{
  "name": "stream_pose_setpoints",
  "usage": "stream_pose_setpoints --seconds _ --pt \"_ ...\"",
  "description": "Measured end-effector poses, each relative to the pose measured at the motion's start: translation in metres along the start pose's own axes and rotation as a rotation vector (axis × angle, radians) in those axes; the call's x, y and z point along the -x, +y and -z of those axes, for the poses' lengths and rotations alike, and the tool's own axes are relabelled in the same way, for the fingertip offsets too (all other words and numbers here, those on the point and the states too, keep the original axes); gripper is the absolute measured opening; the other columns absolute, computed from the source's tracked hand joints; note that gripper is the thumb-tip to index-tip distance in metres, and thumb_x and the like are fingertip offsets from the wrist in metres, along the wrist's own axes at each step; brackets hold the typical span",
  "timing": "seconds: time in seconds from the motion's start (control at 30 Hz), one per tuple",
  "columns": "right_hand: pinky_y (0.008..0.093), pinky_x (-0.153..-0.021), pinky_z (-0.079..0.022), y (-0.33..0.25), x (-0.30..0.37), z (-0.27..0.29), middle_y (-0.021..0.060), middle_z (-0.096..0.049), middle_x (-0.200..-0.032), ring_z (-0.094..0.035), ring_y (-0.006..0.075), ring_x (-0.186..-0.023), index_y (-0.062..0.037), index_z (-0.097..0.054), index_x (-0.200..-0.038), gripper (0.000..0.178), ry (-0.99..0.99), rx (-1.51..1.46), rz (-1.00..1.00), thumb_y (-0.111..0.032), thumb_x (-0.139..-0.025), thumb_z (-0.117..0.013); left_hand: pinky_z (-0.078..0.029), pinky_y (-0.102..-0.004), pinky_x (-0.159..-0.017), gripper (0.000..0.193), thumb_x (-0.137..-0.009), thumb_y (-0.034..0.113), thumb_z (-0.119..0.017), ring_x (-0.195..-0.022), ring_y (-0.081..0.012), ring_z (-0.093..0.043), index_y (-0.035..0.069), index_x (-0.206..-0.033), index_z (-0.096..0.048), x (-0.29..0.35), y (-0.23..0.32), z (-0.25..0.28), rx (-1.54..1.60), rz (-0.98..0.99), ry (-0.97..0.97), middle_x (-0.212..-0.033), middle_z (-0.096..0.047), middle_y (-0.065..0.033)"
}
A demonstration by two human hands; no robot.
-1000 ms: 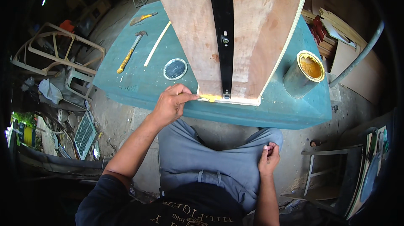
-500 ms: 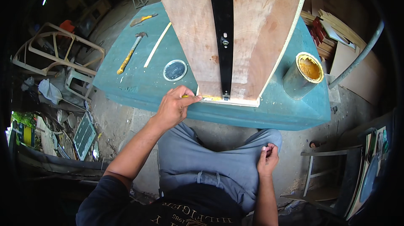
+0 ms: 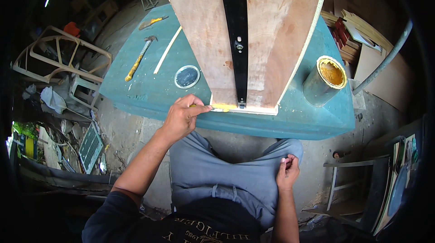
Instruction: The person positions a wooden drawer box upright on the table, opens a can of adhesive paste, and applies the paste along the bottom edge of the drawer using a small stick and their fingers.
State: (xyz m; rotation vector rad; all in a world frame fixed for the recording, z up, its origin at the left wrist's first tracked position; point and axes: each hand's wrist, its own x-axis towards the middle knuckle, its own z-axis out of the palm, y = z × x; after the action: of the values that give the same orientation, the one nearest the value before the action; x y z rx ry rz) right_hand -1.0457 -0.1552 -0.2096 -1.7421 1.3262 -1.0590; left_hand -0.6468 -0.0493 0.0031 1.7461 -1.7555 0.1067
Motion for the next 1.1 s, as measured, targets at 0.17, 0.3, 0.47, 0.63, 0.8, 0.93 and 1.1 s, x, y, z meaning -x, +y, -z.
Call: stream_pose_setpoints --seconds 0.17,0.3,0.47,0.63,0.8,0.93,1.1 --pt "0.0285 -0.072 -0.048 -0.013 -0.018 0.007 0.0022 -0.063 -0.092 -0.056 0.0120 -0.077 0.0017 -0.061 -0.125 0.035 0.033 -0.118 -0.004 -0.017 -0.098 -0.075 -0.055 -0.0371 -0.078 0.049 -0.077 -0.019 -0.063 -0.087 -0.0276 -0.070 0.009 -0.111 -0.084 0.005 -0.009 0.000 0.061 0.038 0.033 -0.096 -0.070 -0.0099" --pt "0.0313 -0.083 -0.049 -0.087 -0.079 0.030 0.0068 -0.061 -0.115 -0.057 0.0145 -0.094 -0.0006 -0.054 -0.138 0.057 0.261 -0.097 0.244 -0.011 -0.090 -0.082 -0.055 -0.0346 -0.077 0.050 -0.078 -0.021 -0.062 -0.086 -0.0260 -0.070 0.009 -0.112 -0.084 0.014 -0.016 0.002 0.081 0.081 0.021 -0.096 -0.070 -0.0106" --pt "0.0389 -0.095 -0.051 -0.175 -0.166 0.070 0.0150 -0.058 -0.136 -0.059 0.0258 -0.122 -0.0005 -0.047 -0.150 0.082 0.356 0.114 0.449 -0.020 -0.082 -0.090 -0.056 -0.0382 -0.076 0.047 -0.079 -0.020 -0.061 -0.084 -0.0282 -0.070 0.009 -0.109 -0.084 0.017 -0.022 0.008 0.194 0.171 0.065 -0.092 -0.070 -0.0099" --pt "0.0478 -0.114 -0.046 -0.227 -0.222 0.071 0.0235 -0.051 -0.149 -0.053 0.0398 -0.137 0.0021 -0.045 -0.152 0.099 0.250 0.392 0.604 -0.038 -0.076 -0.094 -0.056 -0.0384 -0.076 0.047 -0.081 -0.019 -0.061 -0.083 -0.0277 -0.071 0.009 -0.109 -0.084 0.015 -0.035 0.005 0.168 0.124 0.042 -0.093 -0.071 -0.0104" --pt "0.0503 -0.117 -0.044 -0.239 -0.245 0.058 0.0282 -0.052 -0.149 -0.052 0.0441 -0.139 0.0053 -0.047 -0.151 0.104 0.182 0.503 0.577 -0.048 -0.075 -0.094 -0.055 -0.0323 -0.075 0.046 -0.080 -0.022 -0.063 -0.084 -0.0238 -0.070 0.008 -0.108 -0.084 0.017 -0.043 0.012 0.182 0.081 0.036 -0.095 -0.070 -0.0092" --pt "0.0518 -0.115 -0.045 -0.240 -0.249 0.049 0.0283 -0.056 -0.146 -0.054 0.0451 -0.136 0.0067 -0.049 -0.149 0.104 0.118 0.602 0.525 -0.057 -0.078 -0.089 -0.047 -0.0372 -0.080 0.042 -0.081 -0.013 -0.068 -0.091 -0.0226 -0.069 0.014 -0.108 -0.085 0.016 -0.044 0.012 0.082 0.062 0.034 -0.097 -0.071 -0.0043" --pt "0.0522 -0.114 -0.046 -0.226 -0.251 0.046 0.0285 -0.058 -0.145 -0.054 0.0451 -0.136 0.0065 -0.051 -0.148 0.100 0.183 0.698 0.546 -0.062 -0.083 -0.084 -0.041 -0.0366 -0.079 0.044 -0.078 -0.012 -0.069 -0.094 -0.0215 -0.067 0.016 -0.109 -0.085 0.011 -0.031 0.024 -0.147 -0.020 0.018 -0.098 -0.069 -0.0024"
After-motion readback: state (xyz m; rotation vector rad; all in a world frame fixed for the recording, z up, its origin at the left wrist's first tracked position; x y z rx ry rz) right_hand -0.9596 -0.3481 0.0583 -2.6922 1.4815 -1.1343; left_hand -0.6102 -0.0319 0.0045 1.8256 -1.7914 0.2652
